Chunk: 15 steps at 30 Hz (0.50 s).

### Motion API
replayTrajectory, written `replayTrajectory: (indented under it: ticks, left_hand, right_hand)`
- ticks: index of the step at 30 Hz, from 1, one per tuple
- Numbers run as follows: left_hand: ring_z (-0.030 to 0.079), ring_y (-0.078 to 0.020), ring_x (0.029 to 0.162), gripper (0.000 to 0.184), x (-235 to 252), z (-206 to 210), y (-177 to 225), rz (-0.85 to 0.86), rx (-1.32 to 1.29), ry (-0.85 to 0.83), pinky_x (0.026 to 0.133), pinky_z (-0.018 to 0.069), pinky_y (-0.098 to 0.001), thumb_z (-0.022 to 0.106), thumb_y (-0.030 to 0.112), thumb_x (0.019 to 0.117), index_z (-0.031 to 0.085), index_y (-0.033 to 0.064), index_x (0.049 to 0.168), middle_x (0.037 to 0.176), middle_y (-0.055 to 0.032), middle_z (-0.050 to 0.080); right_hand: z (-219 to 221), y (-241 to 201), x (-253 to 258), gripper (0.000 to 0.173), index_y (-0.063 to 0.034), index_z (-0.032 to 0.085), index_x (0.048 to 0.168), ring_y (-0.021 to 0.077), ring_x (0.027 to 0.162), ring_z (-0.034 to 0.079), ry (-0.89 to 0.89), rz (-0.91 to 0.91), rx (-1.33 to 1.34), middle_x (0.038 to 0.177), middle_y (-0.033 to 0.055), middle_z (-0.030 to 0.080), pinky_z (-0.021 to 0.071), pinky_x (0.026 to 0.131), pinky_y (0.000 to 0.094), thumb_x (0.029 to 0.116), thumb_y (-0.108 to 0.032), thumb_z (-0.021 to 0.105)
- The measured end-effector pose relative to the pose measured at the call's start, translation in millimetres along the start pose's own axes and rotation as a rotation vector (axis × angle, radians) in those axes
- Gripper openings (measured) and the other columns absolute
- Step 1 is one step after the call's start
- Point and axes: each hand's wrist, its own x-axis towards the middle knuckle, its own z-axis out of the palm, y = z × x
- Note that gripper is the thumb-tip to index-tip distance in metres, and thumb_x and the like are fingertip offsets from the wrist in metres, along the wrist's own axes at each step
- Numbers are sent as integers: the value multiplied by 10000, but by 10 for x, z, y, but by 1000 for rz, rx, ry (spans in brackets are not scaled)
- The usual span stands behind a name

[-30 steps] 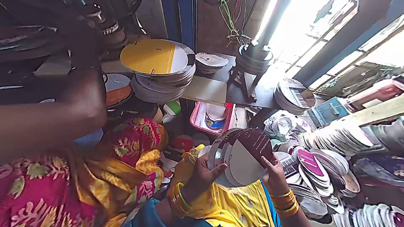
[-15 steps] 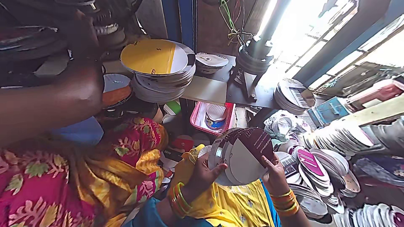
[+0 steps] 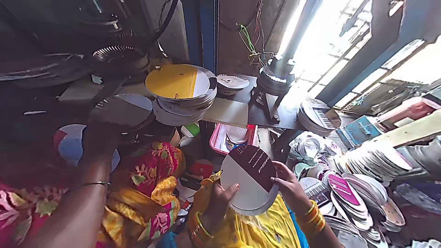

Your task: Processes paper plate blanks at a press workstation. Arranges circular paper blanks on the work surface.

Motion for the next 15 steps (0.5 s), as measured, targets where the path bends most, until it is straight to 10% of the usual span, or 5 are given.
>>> replayTrajectory:
  ticks: [4,7,11,15]
  left_hand:
    - [730,-154,890,224,-115,133,269,217,35,-35,803,608,-249,536,-76,971,528,-192,1161,989,-206,707]
    - [634,-88,1026,333,-484,848,1833,-513,286,173,959,455,-180,410,-124,1013,506,-146,1332,1214,-189,631]
    - [697,-89,779,257,-9,117,458,23,28,92,735,586,-212,520,-146,892,511,-169,1148,911,-170,681]
    - [723,-76,809,351,220,-154,69,41,46,33,761,622,-272,619,-54,821,549,-46,1164,914,-32,726]
  right_hand:
    - [220,-15,169,476,-44,475,1238,94,842,727,49,-116,103,952,6,737,618,770,295,795,111,553]
    - [378,-46,278,496,-44,428,1326,65,889,694,20,-78,86,1055,0,681,596,779,273,831,-42,470]
    - [406,-141,470,478,-8,392,1488,74,1080,642,-89,-58,-94,1282,73,610,559,924,274,1056,-207,355]
    - [312,-239,638,470,38,528,1385,70,1048,678,-233,-147,-260,1226,75,681,579,918,277,919,-3,474]
